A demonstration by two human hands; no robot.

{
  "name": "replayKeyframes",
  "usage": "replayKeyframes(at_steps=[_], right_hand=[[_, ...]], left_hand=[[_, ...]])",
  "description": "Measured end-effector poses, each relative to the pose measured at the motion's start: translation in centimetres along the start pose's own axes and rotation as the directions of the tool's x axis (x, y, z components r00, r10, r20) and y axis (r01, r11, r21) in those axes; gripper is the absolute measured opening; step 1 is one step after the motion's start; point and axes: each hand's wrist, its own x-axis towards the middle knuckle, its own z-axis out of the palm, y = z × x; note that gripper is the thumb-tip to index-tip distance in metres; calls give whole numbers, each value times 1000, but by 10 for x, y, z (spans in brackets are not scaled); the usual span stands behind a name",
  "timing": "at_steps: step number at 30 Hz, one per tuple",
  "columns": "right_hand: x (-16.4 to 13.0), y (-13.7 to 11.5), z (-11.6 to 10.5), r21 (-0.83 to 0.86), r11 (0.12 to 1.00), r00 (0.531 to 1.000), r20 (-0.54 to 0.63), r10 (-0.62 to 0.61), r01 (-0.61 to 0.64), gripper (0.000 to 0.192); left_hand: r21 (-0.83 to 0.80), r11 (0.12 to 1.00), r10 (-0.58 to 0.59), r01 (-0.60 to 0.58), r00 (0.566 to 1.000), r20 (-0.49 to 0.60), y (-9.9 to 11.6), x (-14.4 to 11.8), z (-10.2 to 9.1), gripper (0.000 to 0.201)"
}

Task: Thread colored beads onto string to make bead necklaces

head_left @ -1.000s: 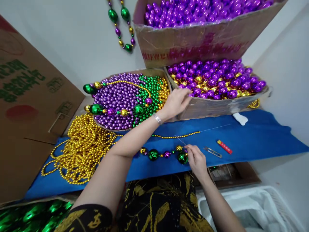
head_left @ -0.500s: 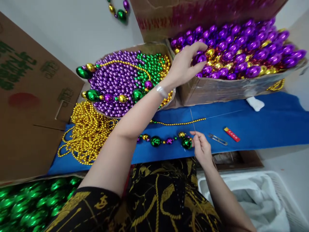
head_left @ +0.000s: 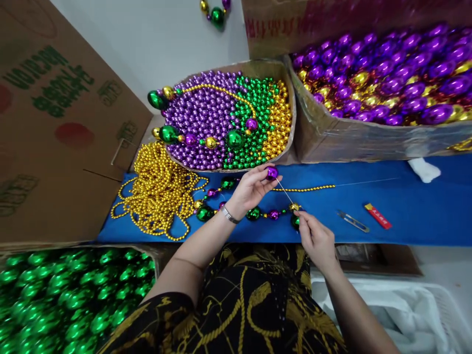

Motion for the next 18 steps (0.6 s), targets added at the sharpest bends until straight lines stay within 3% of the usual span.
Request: replayKeyframes(at_steps=[13,18], right_hand=[[2,-4,6,-62,997,999,33,-40,42,22],[3,-4,8,-122,990,998,10,-62,63,23]], left_hand=[[-1,997,71,-71,997,21,4,-7,-10,31],[133,974,176,-183,983,59,-8,-12,-9,39]])
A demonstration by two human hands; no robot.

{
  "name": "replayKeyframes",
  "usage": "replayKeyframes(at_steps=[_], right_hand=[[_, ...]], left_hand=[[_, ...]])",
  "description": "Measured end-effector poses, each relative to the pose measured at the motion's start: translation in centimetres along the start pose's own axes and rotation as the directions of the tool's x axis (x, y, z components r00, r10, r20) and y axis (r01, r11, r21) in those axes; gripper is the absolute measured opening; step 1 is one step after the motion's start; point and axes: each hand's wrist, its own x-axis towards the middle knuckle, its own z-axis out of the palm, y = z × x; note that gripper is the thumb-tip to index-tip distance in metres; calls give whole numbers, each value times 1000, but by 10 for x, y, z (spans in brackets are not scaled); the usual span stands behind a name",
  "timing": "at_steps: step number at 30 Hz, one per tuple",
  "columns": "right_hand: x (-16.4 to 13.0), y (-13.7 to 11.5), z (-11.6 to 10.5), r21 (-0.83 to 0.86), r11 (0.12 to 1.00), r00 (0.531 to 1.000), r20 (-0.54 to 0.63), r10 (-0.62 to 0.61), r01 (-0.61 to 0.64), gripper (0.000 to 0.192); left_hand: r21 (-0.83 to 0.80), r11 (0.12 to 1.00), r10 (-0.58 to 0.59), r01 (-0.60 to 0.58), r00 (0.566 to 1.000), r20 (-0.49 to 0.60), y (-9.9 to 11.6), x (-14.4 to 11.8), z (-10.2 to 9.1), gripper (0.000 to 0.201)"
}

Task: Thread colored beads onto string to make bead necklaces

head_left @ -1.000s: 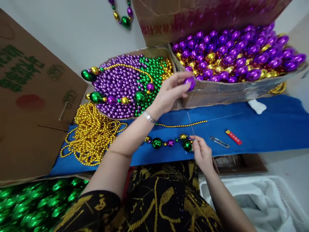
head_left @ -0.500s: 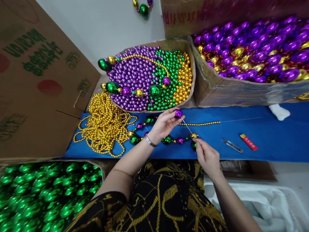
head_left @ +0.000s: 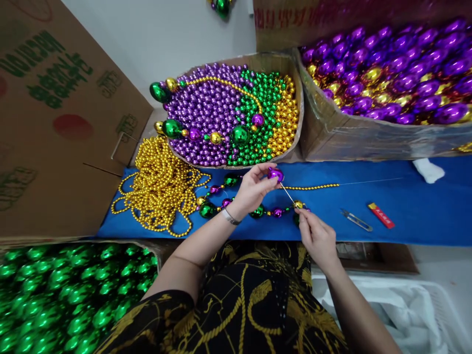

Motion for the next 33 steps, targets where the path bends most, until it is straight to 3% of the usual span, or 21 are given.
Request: replayKeyframes(at_steps=[3,11,16,19,21,23,25,27,29,31,33], right_hand=[[1,0,1,-24,1000,1000,-6,-12,12,23],[2,1,5,-3,1000,1000,0,-22,22,23],[6,0,7,-9,1000,1000,-9,-18,18,20],[6,1,4,-20,1000,999,-39,11,-12,17],[6,3,2,-30,999,998,-52,23,-25,14],[5,4,1,-40,999,998,-60,23,-25,13],[5,4,1,-46,999,998,-66,21,-24,13],[6,5,2,-51,999,998,-68,15,-19,13],[8,6,1,-58,998,997,-75,8,-12,13],[11,6,0,-65,998,996,-85,6,-11,13],[13,6,-2,-68,998,995,-96,5,-12,13]], left_hand=[[86,994,64,-66,998,29,-10,-6,2,44],[121,992,27,-33,998,52,-23,-15,2,45],[233,971,9,-47,987,159,-18,-20,0,46],[402,904,69,-149,976,208,-3,-17,-13,41],[599,752,222,-277,961,166,12,-11,-28,30],[807,476,403,-351,902,155,30,-1,-45,21],[926,156,495,-343,838,227,46,10,-59,19],[945,-113,460,-307,827,324,59,21,-66,20],[908,-307,342,-286,857,386,65,32,-64,22],[856,-432,213,-283,891,402,67,42,-57,23],[820,-498,117,-282,915,386,66,52,-47,23]])
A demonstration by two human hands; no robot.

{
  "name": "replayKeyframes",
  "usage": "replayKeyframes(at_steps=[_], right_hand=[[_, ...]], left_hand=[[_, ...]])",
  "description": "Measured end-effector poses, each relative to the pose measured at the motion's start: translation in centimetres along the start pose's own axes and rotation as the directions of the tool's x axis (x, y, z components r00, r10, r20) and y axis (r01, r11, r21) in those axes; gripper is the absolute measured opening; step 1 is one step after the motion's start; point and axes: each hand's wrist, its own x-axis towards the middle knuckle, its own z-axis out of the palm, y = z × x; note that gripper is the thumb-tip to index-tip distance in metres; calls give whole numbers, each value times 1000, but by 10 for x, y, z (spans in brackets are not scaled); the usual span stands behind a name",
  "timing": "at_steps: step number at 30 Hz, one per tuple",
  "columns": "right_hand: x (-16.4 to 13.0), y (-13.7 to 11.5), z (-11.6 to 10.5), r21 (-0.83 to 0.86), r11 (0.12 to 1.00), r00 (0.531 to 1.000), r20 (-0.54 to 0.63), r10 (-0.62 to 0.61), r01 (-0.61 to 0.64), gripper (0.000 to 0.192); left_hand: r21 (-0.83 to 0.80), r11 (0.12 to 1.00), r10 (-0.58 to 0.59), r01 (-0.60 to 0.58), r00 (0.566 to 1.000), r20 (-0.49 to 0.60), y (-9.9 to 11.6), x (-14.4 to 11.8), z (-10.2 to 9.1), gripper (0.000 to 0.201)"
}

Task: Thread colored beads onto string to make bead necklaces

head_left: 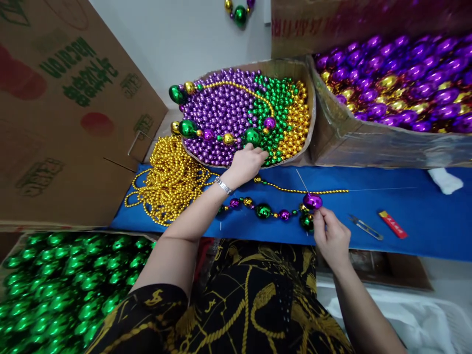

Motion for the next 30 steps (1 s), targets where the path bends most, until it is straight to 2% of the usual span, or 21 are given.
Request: replayKeyframes(at_steps=[3,5,7,8,9,11,12,13,14,16,18,30], right_hand=[[1,-1,-3,5,1000,1000,0,12,-12,13],[-1,-2,-3,8,1000,999,20,26,-26,14],[-3,-4,-1,16,999,999,35,32,-33,15],[-5,-5,0,24,999,999,36,28,-29,15],[-6,-5,1,36,999,999,32,20,-21,16],[-7,-6,4,66,998,1000,21,-3,2,17],[-7,-6,5,77,997,1000,22,-13,12,17],[-7,-7,5,83,996,999,28,-22,19,18],[-7,-7,6,84,996,999,34,-28,26,18],[-6,-7,6,74,997,998,45,-37,34,18],[-7,-7,7,69,997,998,43,-43,40,19],[-7,-12,4,75,992,994,37,-104,101,17]], left_hand=[[17,1000,4,-5,998,67,8,13,0,26],[-61,998,-12,14,999,33,12,15,1,24],[-298,953,-70,52,996,-51,16,11,2,20],[-482,873,-123,71,989,-77,20,6,3,20],[-678,730,-184,88,980,-71,23,1,4,20],[-949,291,-268,125,962,45,32,-11,6,22],[-987,63,-278,148,952,125,37,-16,6,22],[-978,-126,-276,167,941,196,42,-21,7,22],[-948,-263,-269,181,930,252,46,-26,7,20],[-889,-413,-261,196,910,322,53,-32,8,18],[-858,-469,-257,209,897,359,57,-36,7,16],[-768,-606,-219,206,885,410,61,-41,12,17]])
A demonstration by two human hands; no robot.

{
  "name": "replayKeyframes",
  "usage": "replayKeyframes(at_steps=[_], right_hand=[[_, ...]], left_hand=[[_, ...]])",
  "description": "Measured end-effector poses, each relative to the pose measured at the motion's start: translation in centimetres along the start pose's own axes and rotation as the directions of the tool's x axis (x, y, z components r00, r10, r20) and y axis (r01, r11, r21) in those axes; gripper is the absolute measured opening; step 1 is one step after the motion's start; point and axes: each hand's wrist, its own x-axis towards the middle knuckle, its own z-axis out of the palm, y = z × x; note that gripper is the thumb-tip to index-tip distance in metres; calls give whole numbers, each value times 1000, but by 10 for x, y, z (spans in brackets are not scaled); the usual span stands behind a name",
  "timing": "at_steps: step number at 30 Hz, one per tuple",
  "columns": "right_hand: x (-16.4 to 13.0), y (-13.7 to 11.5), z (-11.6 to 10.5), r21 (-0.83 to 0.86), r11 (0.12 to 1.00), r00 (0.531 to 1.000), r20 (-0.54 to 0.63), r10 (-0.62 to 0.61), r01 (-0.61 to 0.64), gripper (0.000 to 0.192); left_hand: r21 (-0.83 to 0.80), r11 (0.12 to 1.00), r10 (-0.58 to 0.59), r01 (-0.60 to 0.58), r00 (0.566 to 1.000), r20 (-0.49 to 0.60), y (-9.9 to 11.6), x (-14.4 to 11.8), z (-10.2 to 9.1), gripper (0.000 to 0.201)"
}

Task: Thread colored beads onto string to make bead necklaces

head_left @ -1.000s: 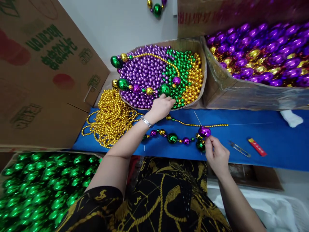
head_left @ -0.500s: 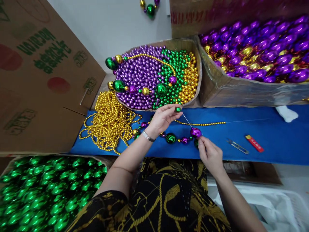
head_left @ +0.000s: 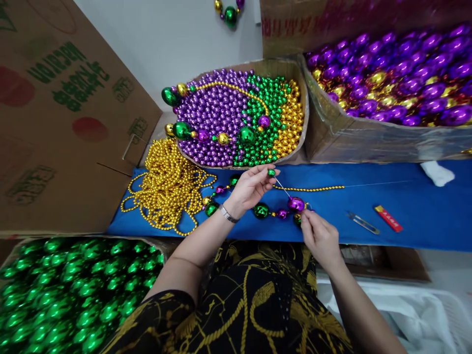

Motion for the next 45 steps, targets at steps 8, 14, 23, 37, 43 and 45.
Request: replayKeyframes(at_steps=[8,14,23,37,43,45], right_hand=[[-2,3,1,-49,999,1000,-13,-10,9,18],[-4,5,-5,-61,996,998,14,60,-59,19],[-7,11,-13,-102,994,999,-38,38,-42,18],[-13,23,-29,-244,969,999,-18,41,-44,20],[-15,35,-35,-257,957,991,-44,125,-132,19],[-18,50,-34,-245,949,980,-70,188,-199,21]], left_hand=[[-1,1000,27,-27,999,-22,-3,-3,7,18],[32,998,50,-48,998,-41,-5,0,18,13],[28,998,61,-60,998,-22,-13,5,31,17],[89,995,48,-47,999,-18,-22,16,51,18],[157,984,73,-87,993,92,-34,16,67,28],[217,968,90,-123,983,158,-47,18,77,29]])
